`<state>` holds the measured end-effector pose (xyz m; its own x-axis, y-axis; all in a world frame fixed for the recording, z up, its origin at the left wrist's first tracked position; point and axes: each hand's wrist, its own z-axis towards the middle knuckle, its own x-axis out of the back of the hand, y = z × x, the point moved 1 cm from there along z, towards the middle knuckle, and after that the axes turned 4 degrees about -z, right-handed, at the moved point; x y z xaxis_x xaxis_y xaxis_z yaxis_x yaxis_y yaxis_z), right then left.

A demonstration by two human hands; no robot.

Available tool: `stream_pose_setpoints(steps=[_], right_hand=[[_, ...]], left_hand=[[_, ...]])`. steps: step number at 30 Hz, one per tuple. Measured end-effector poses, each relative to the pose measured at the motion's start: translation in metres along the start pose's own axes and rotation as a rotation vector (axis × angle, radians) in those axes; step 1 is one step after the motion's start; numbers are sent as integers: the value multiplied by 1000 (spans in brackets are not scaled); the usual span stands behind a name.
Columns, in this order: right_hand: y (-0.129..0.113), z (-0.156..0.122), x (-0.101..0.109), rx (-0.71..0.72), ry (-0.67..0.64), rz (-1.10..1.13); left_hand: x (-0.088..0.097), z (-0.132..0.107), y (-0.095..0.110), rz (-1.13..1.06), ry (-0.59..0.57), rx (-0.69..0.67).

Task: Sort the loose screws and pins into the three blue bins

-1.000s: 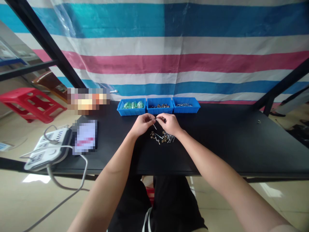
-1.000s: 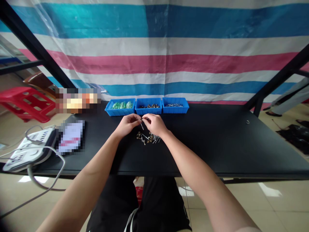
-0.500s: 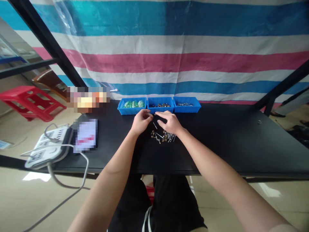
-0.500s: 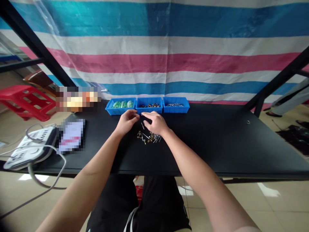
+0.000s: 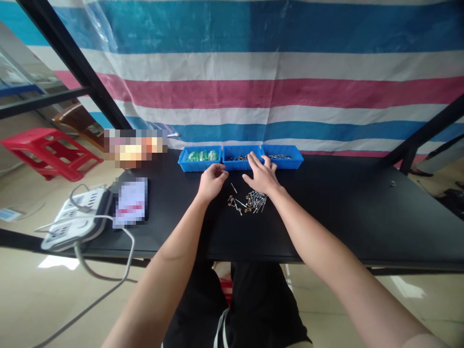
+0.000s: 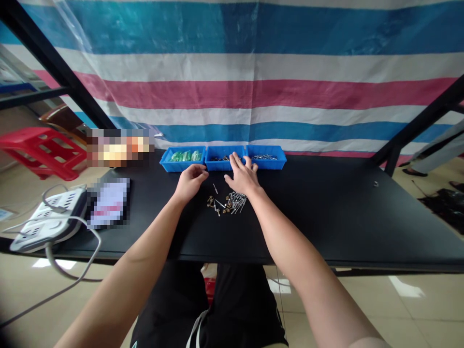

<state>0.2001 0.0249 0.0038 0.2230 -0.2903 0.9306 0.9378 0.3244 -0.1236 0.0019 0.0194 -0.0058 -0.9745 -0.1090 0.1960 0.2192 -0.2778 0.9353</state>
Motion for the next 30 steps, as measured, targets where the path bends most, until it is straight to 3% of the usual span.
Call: stream_pose_setpoints(steps=[9,13,17,21,30], right_hand=[[-3,-3,2,-1,83,19],[-11,-7,6,128,179,178],[-24,-13,9,338,14,326],[-35,-19,10,436,-173,329],[-39,-19,10,324,-198,220]], left_hand=[[0,-1,3,57,-20,23],[1,-1,3,55,-13,23],[2,0,3,51,29,12],[4,0,4,57,43,8],[3,0,6,41,42,29]])
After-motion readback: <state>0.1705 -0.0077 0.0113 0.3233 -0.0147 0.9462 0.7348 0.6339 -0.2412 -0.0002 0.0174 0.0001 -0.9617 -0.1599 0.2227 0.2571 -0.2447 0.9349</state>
